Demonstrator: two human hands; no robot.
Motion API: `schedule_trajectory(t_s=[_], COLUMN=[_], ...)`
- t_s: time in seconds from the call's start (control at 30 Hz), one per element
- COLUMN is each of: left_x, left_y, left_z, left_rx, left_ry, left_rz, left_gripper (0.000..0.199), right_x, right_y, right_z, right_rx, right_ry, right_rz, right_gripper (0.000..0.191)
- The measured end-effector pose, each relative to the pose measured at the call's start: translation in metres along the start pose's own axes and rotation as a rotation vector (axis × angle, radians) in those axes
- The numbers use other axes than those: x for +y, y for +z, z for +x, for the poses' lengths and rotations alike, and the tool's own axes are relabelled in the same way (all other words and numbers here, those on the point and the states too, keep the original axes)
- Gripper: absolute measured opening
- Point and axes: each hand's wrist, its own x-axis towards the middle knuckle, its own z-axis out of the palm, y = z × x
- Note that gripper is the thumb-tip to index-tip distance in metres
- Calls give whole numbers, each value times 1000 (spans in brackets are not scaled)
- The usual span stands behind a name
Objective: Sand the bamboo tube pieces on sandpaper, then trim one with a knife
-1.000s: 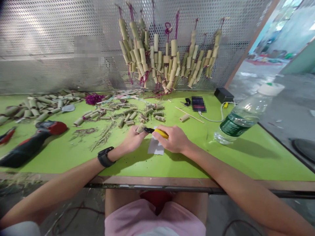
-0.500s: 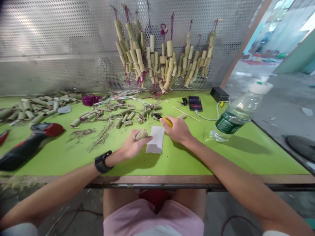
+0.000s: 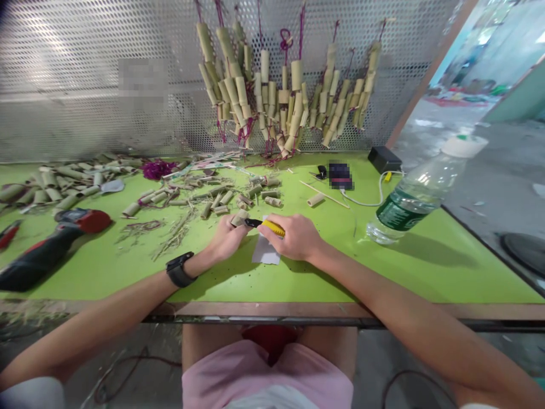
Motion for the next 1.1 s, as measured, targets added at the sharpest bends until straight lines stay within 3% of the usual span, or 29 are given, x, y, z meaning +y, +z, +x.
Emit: schedule_trajectory(t_s=[0.17,0.27,0.4,0.53,0.63,1.1], left_x=[0,9,15,7,1,-3], left_y=[1,3,6,4,2,-1], left_z=[-2,-12,-17,-8,-2,-2], left_rx=[32,-6,-57,21,47,53], left_ry=[-99,-40,7,-32,25,121], left_rz=[-23,1,1,63,72,181], left_gripper=[37,47,54,47,41,33], right_x=[7,26,40,18,0,-8], right_y=[5,-2,-15,-12,-5,-4], right_z=[8,15,18,11,4,-1], right_rx=[21,11,144,126,61,-49], right_ry=[22,149,225,48,-48,-2], right_rz=[-21,19,31,108,89,65], right_gripper=[49,57,64,63,57,50])
